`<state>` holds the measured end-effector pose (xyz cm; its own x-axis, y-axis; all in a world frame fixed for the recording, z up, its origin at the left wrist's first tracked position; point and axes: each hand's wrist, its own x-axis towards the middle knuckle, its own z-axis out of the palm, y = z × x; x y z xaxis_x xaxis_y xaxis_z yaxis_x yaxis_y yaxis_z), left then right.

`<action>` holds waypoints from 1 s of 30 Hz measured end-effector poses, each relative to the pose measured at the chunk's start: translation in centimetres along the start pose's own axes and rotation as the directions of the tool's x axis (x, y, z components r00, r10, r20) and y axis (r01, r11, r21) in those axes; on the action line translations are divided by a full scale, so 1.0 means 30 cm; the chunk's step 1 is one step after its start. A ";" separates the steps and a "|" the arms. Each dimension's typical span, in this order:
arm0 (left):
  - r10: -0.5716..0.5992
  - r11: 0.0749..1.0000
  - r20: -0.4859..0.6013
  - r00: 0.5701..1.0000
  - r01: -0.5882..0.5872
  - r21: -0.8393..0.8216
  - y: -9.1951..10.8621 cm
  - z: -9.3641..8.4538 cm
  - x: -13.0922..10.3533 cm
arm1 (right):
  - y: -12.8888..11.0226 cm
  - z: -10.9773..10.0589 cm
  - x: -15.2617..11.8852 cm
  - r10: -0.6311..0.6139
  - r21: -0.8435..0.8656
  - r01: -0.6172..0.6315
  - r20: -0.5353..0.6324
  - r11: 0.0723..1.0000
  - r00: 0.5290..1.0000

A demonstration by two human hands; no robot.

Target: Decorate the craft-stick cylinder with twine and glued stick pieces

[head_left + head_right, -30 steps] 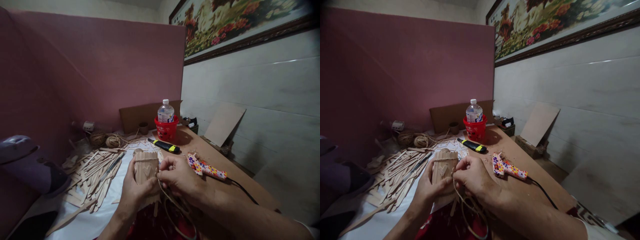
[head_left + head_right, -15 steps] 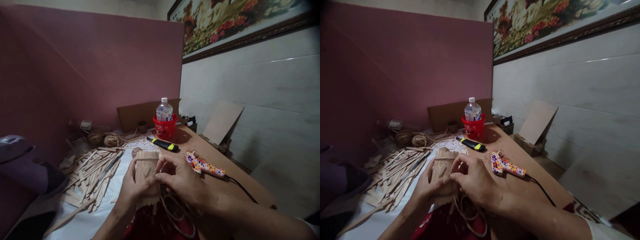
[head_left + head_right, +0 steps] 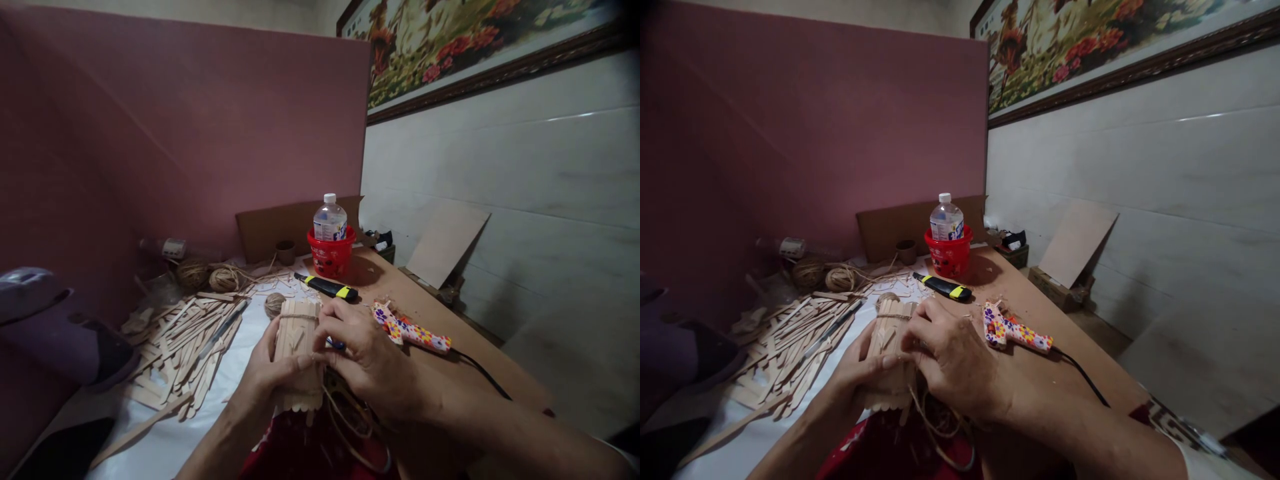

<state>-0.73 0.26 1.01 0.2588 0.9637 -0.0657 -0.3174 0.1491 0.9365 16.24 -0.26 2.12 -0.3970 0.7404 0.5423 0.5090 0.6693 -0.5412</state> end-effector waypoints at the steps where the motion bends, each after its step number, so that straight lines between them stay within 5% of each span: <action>1: 0.000 1.000 -0.002 1.000 0.000 -0.004 -0.001 0.001 0.000 | -0.003 0.001 -0.002 0.009 0.015 -0.008 -0.010 1.000 1.000; 15: 0.008 1.000 -0.090 0.996 -0.009 -0.019 -0.001 0.027 -0.009 | -0.044 0.028 0.001 0.389 0.287 -0.348 -0.097 0.892 0.916; 21: 0.016 1.000 -0.105 0.994 -0.016 -0.002 -0.017 0.014 -0.002 | -0.041 0.042 -0.007 0.508 0.458 -0.449 -0.005 0.767 0.862; 24: 0.003 1.000 -0.059 0.998 -0.002 0.015 -0.020 0.009 -0.004 | -0.048 0.043 -0.014 0.506 0.427 -0.454 -0.010 0.782 0.863; 30: -0.017 1.000 -0.043 0.999 0.017 -0.006 -0.016 0.014 -0.008 | -0.062 0.038 -0.028 0.309 0.161 -0.289 -0.115 0.944 0.944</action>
<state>-0.26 -0.14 0.72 0.2250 0.9696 -0.0965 -0.3185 0.1667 0.9331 14.76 -2.07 1.93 -0.1300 0.8987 0.4189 0.4722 0.4276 -0.7708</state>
